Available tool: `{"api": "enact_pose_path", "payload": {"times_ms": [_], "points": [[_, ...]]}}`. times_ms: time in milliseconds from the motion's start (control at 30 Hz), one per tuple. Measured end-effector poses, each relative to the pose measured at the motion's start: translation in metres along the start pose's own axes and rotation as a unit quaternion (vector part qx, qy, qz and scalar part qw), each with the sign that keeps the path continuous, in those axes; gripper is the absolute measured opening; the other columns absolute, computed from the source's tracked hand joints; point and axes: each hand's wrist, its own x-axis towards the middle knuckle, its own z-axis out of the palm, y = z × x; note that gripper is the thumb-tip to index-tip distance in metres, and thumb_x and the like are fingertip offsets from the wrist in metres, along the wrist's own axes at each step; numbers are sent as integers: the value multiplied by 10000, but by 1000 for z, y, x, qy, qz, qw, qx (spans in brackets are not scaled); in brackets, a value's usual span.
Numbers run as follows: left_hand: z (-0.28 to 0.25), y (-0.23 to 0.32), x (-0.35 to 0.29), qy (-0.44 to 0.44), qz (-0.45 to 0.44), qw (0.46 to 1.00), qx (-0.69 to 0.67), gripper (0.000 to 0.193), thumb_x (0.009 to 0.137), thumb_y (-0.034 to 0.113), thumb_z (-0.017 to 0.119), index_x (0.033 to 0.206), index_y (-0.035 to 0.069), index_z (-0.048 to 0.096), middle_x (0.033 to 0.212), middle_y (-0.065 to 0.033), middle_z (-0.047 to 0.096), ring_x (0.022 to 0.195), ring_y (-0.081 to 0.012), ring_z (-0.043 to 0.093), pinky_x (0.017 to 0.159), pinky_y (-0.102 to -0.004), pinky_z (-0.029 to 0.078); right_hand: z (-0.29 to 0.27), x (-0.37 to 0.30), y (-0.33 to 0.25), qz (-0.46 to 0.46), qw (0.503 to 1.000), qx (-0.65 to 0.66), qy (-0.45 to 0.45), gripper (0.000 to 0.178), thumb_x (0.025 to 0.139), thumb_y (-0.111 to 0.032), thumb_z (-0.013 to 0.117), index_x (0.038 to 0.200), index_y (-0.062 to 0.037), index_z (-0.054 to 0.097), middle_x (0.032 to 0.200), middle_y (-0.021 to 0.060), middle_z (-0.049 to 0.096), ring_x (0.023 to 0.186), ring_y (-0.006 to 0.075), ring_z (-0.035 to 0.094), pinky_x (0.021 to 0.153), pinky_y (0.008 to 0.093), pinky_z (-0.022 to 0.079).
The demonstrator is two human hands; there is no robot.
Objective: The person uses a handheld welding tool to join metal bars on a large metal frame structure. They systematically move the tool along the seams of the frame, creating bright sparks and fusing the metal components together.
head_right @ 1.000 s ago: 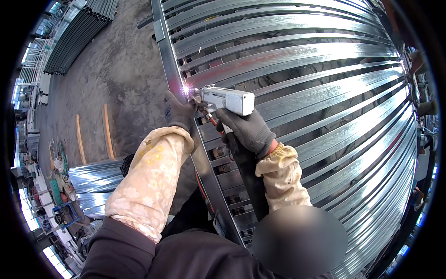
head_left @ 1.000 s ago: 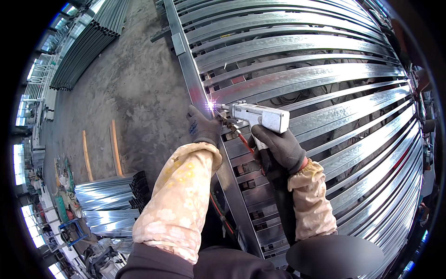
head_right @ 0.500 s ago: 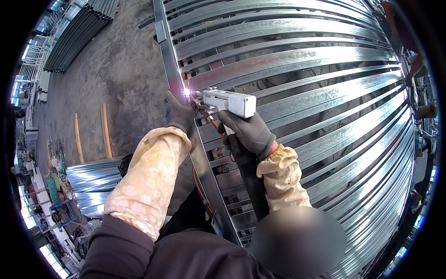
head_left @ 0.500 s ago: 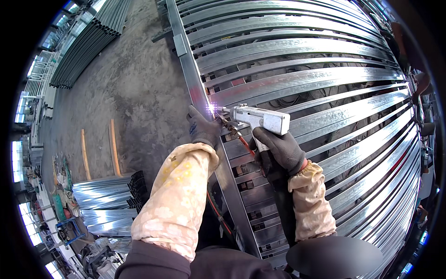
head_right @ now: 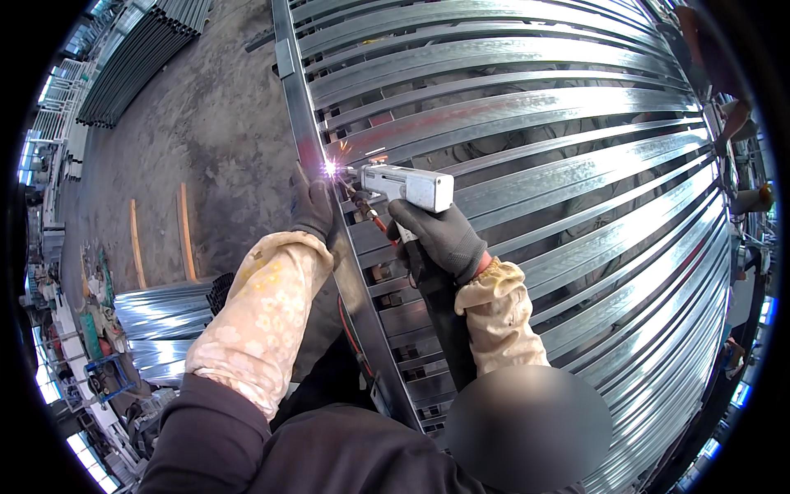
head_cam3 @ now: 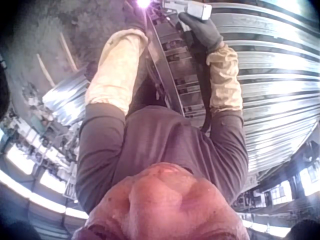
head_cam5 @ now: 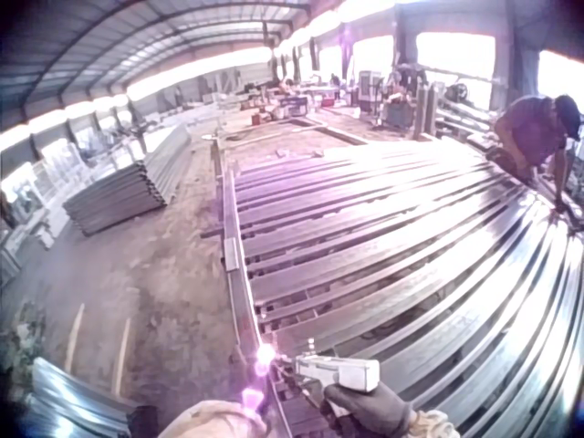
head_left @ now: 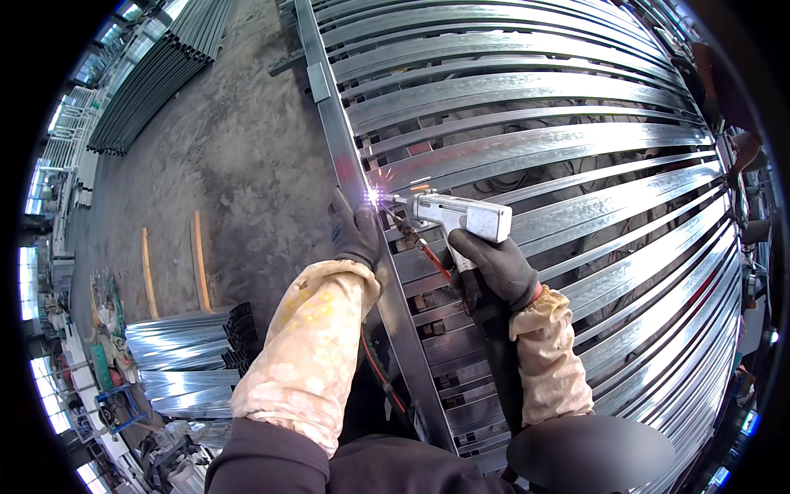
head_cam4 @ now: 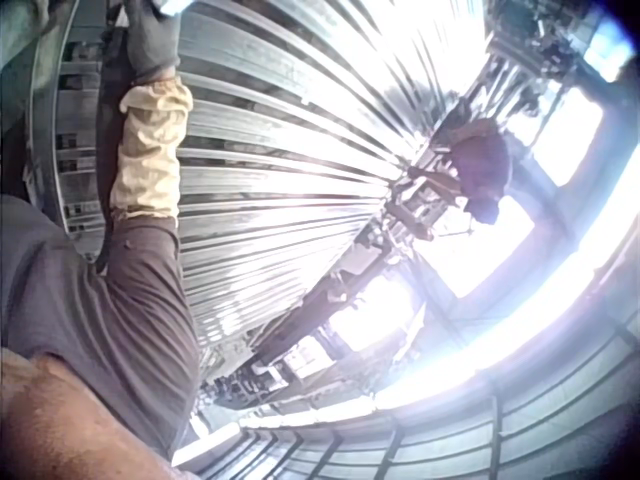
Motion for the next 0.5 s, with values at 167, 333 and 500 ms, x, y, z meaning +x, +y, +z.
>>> {"api": "enact_pose_path", "payload": {"times_ms": [167,333,500], "points": [[6,9,1,72,-28,997,11,560,1067,316,433,1511,-25,431,1435,-329,532,1319,-493,522,1121,-495,420,0,-3,-1,-2,1000,13,-5,352,1000,-297,685,1145,19,626,784,92,697,557,170,670,500,298,538],[8,16,5,90,-66,992,57,511,1065,325,445,1422,-32,525,1383,-322,580,1266,-493,564,1072,-509,458,-1,-3,-1,1,1000,0,-8,359,1004,-299,682,1159,19,621,793,87,699,561,165,670,505,296,534],[6,18,7,78,-62,993,61,538,1065,351,431,1434,-33,512,1327,-339,617,1235,-510,586,1061,-523,467,-3,-4,2,5,1000,-2,-9,350,1007,-303,677,1150,13,627,791,79,697,569,159,671,511,292,533]]}}
